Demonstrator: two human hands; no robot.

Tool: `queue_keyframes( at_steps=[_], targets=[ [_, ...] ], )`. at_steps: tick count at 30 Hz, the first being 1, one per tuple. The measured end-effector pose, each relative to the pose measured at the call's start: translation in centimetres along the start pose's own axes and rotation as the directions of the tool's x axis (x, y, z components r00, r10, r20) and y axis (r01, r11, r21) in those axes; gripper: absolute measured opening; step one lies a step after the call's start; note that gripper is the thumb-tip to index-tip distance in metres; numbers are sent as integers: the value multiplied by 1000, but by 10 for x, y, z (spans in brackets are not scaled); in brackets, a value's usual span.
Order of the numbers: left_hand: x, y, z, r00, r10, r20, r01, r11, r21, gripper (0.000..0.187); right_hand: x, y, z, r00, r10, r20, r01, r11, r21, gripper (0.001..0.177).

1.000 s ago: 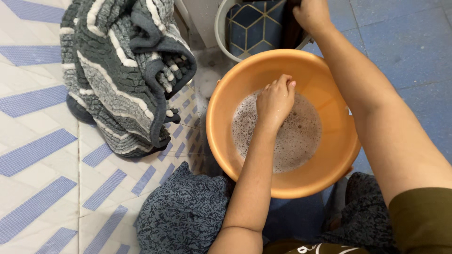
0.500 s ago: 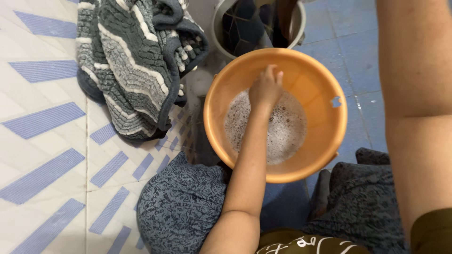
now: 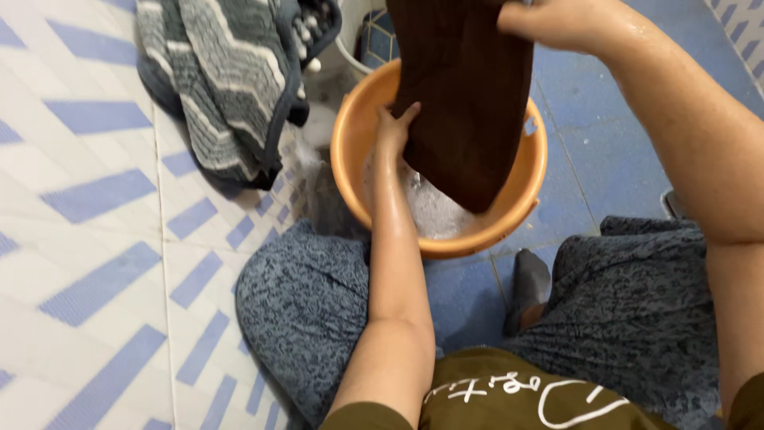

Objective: The person washes several cloths in an orange bucket of soapy water under a running faucet, scrubbing and wringing them one by one.

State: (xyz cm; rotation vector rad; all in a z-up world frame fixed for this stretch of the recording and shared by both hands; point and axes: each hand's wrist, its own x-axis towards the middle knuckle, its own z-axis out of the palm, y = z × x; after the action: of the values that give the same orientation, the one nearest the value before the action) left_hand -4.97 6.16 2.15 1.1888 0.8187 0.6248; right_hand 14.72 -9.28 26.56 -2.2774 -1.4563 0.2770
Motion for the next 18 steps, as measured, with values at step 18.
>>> queue_keyframes(
  at_steps=[18],
  targets=[
    [65, -134, -42, 696, -715, 62, -230, -141, 963, 88, 23, 47, 389, 456, 158, 876, 511, 759, -403, 43]
  ],
)
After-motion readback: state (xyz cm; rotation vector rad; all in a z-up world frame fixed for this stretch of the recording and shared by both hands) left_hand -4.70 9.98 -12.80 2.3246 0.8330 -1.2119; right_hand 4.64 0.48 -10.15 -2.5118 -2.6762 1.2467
